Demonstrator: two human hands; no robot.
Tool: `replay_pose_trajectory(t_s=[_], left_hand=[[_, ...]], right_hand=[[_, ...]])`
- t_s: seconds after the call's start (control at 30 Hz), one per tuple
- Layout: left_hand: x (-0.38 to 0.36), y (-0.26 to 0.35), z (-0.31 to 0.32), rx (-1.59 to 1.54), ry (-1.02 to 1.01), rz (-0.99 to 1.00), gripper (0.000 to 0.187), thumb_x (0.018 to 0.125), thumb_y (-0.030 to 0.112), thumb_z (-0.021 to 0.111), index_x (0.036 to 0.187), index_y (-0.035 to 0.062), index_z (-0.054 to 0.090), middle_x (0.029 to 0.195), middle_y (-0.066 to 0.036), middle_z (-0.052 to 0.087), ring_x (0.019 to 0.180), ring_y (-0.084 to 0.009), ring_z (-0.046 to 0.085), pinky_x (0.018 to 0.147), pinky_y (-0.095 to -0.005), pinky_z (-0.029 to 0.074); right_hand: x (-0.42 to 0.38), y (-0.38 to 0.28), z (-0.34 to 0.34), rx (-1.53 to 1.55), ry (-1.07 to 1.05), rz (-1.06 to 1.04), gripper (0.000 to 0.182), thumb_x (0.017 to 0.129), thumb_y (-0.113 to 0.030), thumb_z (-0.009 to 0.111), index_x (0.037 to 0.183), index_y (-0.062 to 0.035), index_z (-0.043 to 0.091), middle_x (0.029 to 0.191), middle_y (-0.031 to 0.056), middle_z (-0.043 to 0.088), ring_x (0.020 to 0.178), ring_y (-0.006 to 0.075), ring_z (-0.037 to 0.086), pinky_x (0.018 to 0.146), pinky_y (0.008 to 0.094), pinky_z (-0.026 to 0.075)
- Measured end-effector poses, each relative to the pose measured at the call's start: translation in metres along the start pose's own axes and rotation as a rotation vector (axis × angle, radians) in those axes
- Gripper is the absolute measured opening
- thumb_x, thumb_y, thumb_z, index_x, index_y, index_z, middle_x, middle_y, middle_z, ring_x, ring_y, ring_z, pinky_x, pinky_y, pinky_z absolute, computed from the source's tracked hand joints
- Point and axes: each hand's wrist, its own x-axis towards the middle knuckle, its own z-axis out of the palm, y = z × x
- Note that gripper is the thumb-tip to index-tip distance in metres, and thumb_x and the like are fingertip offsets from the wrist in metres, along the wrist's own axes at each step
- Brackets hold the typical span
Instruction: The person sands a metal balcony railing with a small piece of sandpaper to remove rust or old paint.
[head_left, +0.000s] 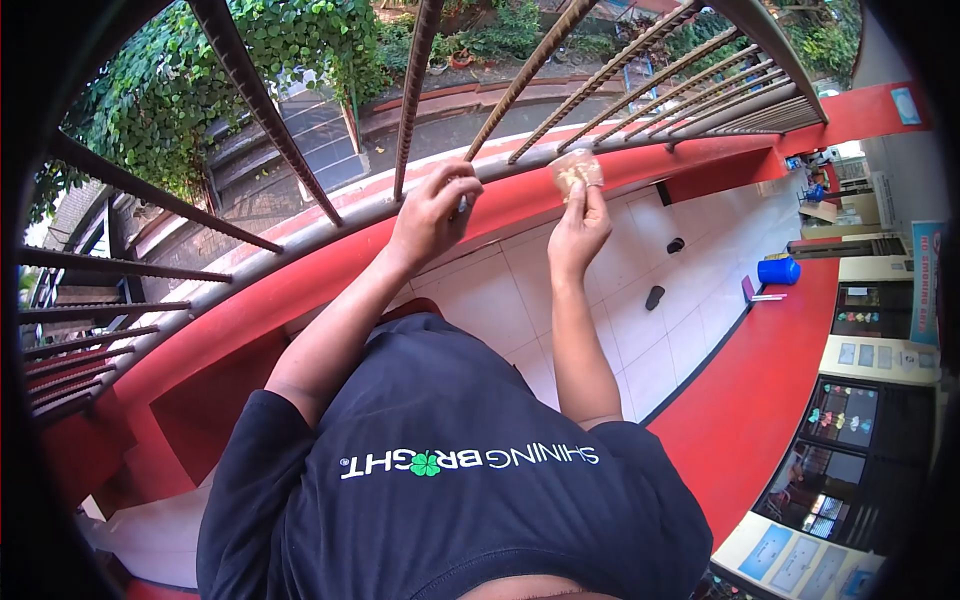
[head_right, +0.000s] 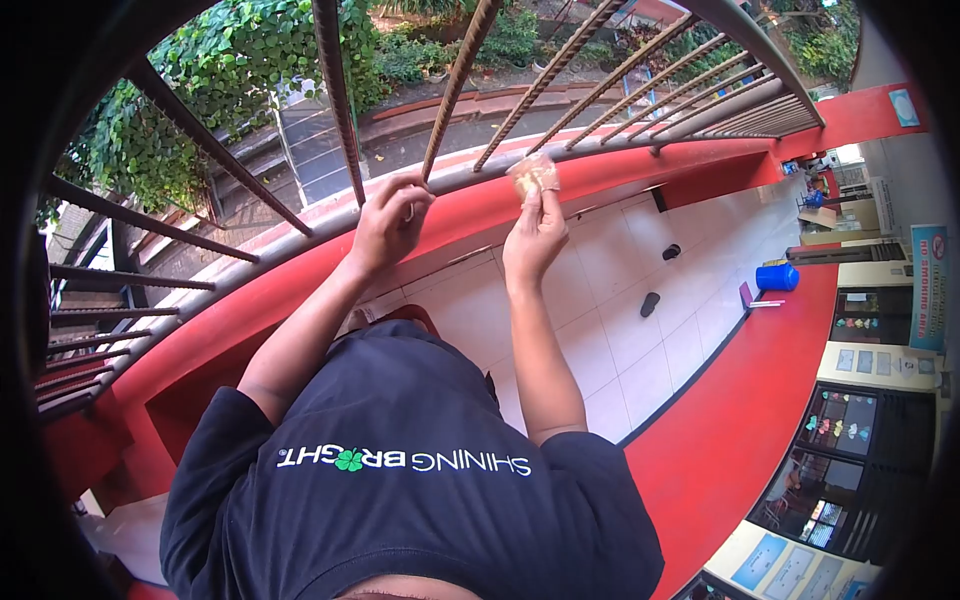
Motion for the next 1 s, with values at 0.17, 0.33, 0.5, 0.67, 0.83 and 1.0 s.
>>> replay_pose_trajectory(t_s=[0.17,0.33,0.5,0.67,0.83,1.0], left_hand=[[0.043,0.009,-0.012,-0.105,-0.002,-0.238,0.047,0.097,0.001,0.065,0.141,0.0080,0.049,0.140,-0.016,0.051,0.109,-0.0283,0.063,0.076,-0.0353,0.052],[0.037,-0.009,-0.005,-0.319,-0.174,-0.389,0.045,0.105,0.005,0.055,0.149,0.0079,0.044,0.134,-0.015,0.062,0.110,-0.0234,0.064,0.083,-0.0320,0.052],[0.039,-0.013,-0.004,-0.383,-0.190,-0.427,0.035,0.106,0.007,0.054,0.140,0.0054,0.048,0.117,-0.013,0.067,0.107,-0.0213,0.066,0.090,-0.0348,0.053],[0.037,-0.016,0.001,-0.387,-0.167,-0.387,0.031,0.106,0.008,0.055,0.136,0.0046,0.049,0.111,-0.014,0.067,0.107,-0.0218,0.066,0.091,-0.0346,0.052],[0.036,-0.014,0.002,-0.389,-0.156,-0.391,0.032,0.106,0.011,0.056,0.136,0.0042,0.049,0.112,-0.014,0.066,0.108,-0.0226,0.066,0.092,-0.0350,0.052],[0.036,-0.011,-0.001,-0.396,-0.155,-0.408,0.034,0.106,0.013,0.057,0.138,0.0042,0.048,0.114,-0.015,0.066,0.109,-0.0237,0.066,0.095,-0.0355,0.051]], right_hand=[[0.090,-0.045,-0.004,-0.673,0.213,-1.182,0.041,0.091,-0.003,0.060,0.129,-0.0138,0.073,0.130,-0.0005,0.072,0.130,0.0214,0.063,0.127,0.0541,0.014],[0.135,-0.074,-0.009,-0.883,0.071,-1.474,0.034,0.088,-0.005,0.062,0.116,-0.0156,0.078,0.124,-0.0019,0.074,0.127,0.0168,0.064,0.129,0.0527,0.010],[0.127,-0.069,-0.001,-0.914,-0.067,-1.467,0.017,0.087,-0.012,0.066,0.099,-0.0175,0.075,0.116,-0.0028,0.075,0.121,0.0134,0.066,0.129,0.0520,0.012],[0.133,-0.094,-0.014,-0.929,-0.105,-1.578,0.008,0.093,-0.012,0.062,0.090,-0.0174,0.066,0.124,-0.0039,0.073,0.123,0.0138,0.065,0.129,0.0535,0.010],[0.142,-0.134,-0.042,-0.703,0.033,-1.745,0.020,0.093,-0.008,0.065,0.079,-0.0137,0.053,0.129,0.0033,0.072,0.127,0.0165,0.064,0.127,0.0445,0.023],[0.151,-0.080,-0.026,-0.941,-0.261,-1.640,0.009,0.094,-0.015,0.061,0.086,-0.0154,0.063,0.132,0.0023,0.070,0.119,0.0144,0.069,0.122,0.0417,0.033]])
